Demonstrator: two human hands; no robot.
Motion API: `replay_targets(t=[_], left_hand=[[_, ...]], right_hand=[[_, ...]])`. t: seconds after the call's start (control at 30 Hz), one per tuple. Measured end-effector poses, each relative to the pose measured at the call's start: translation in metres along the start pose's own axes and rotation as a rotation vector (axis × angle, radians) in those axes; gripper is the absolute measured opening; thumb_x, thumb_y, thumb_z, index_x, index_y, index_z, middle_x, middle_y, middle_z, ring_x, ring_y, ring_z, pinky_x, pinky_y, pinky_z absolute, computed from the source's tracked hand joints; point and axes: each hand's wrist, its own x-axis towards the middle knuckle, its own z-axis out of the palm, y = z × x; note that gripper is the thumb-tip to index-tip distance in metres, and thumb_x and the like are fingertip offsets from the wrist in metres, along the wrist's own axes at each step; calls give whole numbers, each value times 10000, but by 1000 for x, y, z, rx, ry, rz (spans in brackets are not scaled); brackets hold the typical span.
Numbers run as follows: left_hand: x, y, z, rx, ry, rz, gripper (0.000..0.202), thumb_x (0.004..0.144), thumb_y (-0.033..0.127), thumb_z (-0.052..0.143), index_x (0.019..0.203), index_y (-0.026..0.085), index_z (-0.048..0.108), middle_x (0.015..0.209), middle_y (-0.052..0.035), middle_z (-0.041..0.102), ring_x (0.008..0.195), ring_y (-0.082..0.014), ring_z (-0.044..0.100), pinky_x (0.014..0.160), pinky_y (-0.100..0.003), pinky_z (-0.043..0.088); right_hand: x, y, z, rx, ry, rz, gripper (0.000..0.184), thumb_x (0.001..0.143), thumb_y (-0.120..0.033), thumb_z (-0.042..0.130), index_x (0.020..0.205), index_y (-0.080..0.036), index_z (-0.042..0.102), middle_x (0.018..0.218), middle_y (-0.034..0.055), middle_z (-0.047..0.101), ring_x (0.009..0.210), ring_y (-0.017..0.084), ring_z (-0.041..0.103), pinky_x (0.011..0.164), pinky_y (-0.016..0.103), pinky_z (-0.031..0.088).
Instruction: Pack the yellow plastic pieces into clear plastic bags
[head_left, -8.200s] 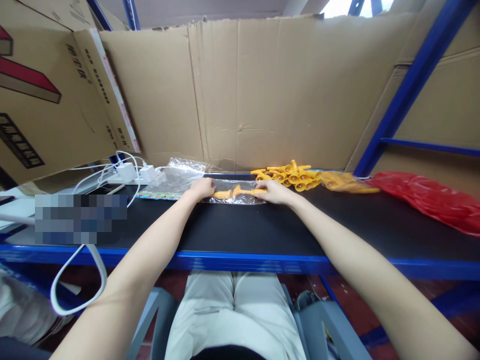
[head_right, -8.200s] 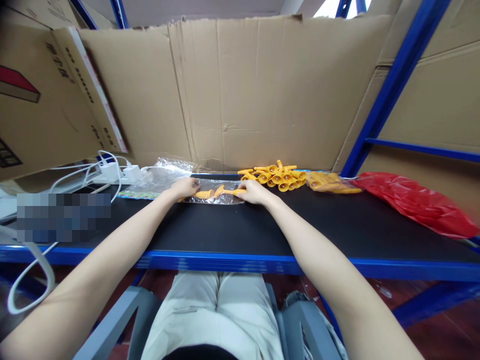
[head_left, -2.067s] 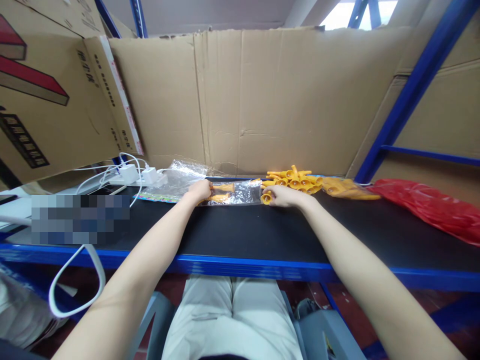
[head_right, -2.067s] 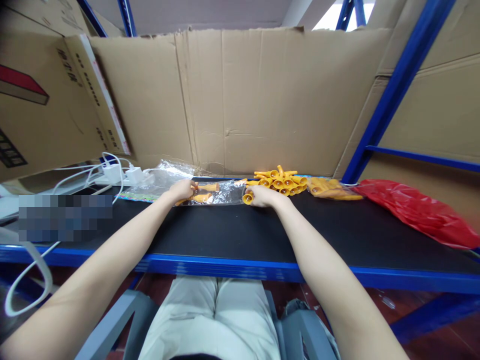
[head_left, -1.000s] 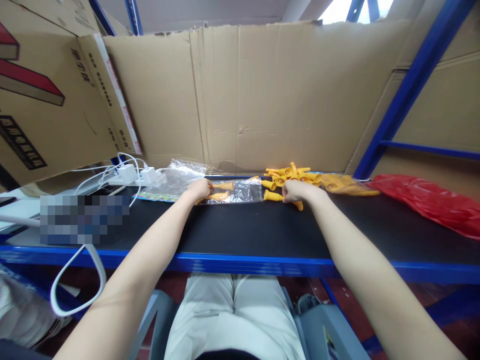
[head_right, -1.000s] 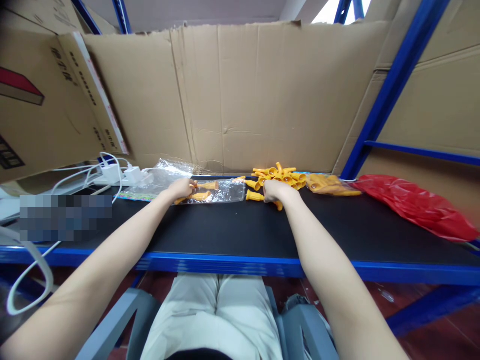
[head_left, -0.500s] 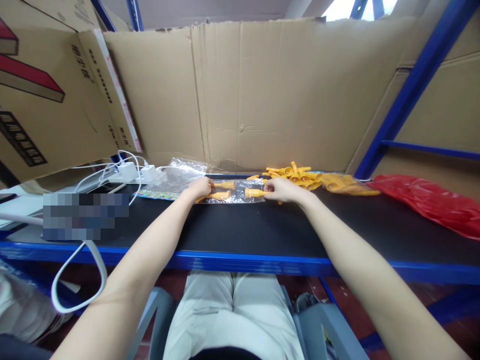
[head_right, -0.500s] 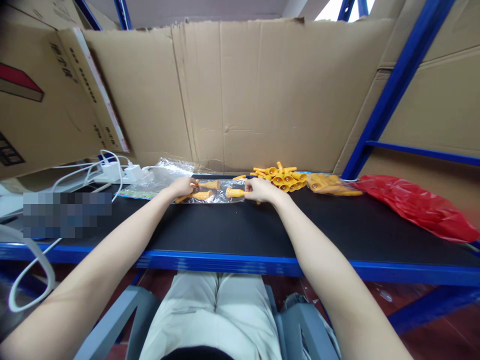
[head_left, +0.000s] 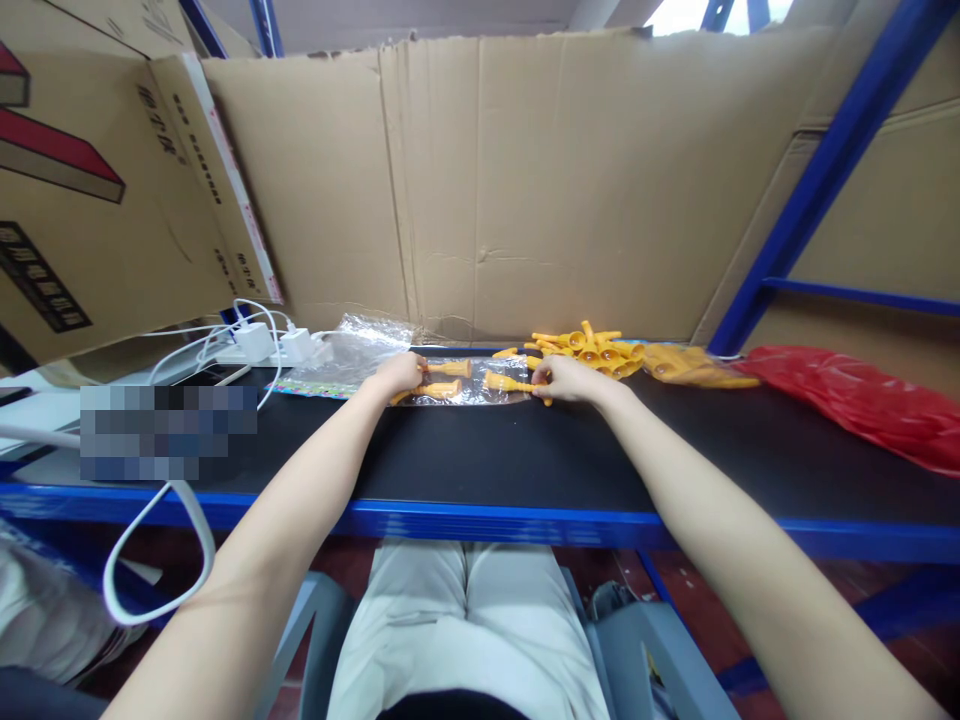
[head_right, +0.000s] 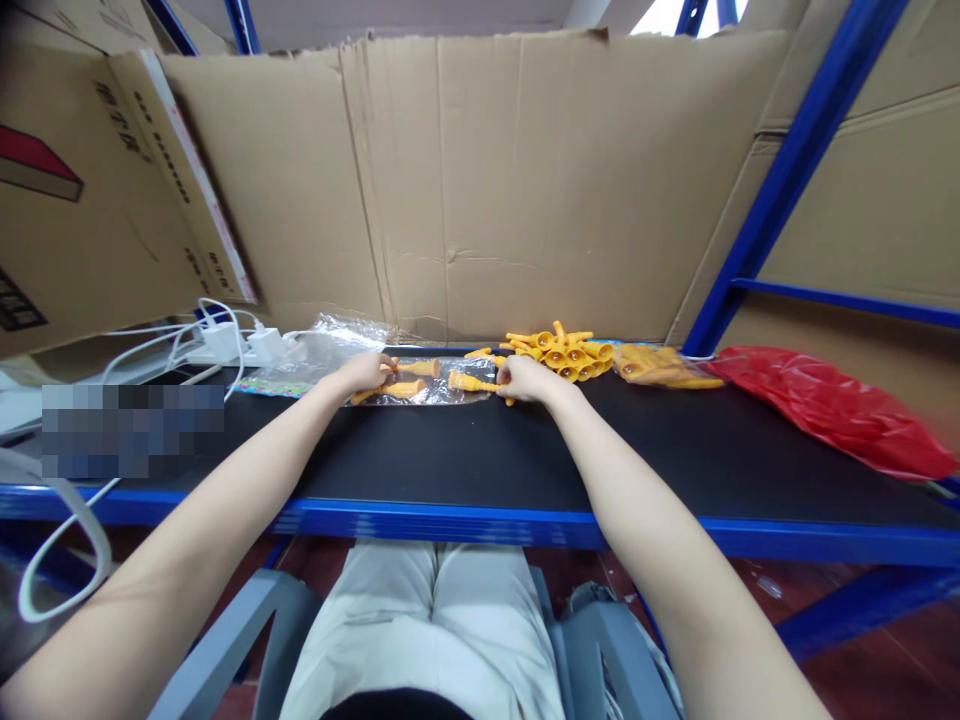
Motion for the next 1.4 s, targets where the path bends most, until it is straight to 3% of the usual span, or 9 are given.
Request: replay_targets(t=[0.23,0.47,0.7,0.93,1.2,1.4], left_hand=[[3,1,2,-21,-24,103,443,754,336,513,1179,219,569,1147,-74,614,1005,-217,586,818,-243,436],[-2,8,-5,11,-82,177,469,779,229,444,1241,254,523,1113,-64,631,954,-204,598,781,-246,429],[-4,11,-7,2,-106,192,483,770,220,452,1248,242,517,1131,-88,619,959,-214,589,794,-263,421],[-1,7,-6,-78,-122,250,451,767,273,467,1212,296,537,1190,-23,587,961,-179,579,796,-222,421],[-5,12,-11,-53,-206,231,467,790,247,419,1246,242,516,980,-32,670,724,-136,605,703,-206,435],[-9,14,-12,-141,-184,288,470,785,260,450,1250,229,509,1143,-29,609,900,-142,584,766,-176,412]], right_hand=[[1,-3,3,80,-41,40,113,673,-172,570,765,-139,626,614,25,622,567,129,567,554,235,416],[-1,-2,3,93,-52,51,113,660,-152,560,744,-153,635,648,23,624,574,122,556,554,236,402],[-1,-8,1,-14,110,22,91,661,-203,572,669,-147,643,640,34,624,576,134,540,512,236,353],[-6,-27,-1,-167,187,61,131,651,-230,563,683,-163,671,661,53,630,622,170,560,539,256,353],[-6,-29,-1,-249,183,59,139,651,-236,555,679,-176,677,690,54,642,637,169,571,548,252,362],[-5,-36,6,-227,215,13,170,707,-246,528,754,-190,681,745,58,652,704,198,586,614,284,401]])
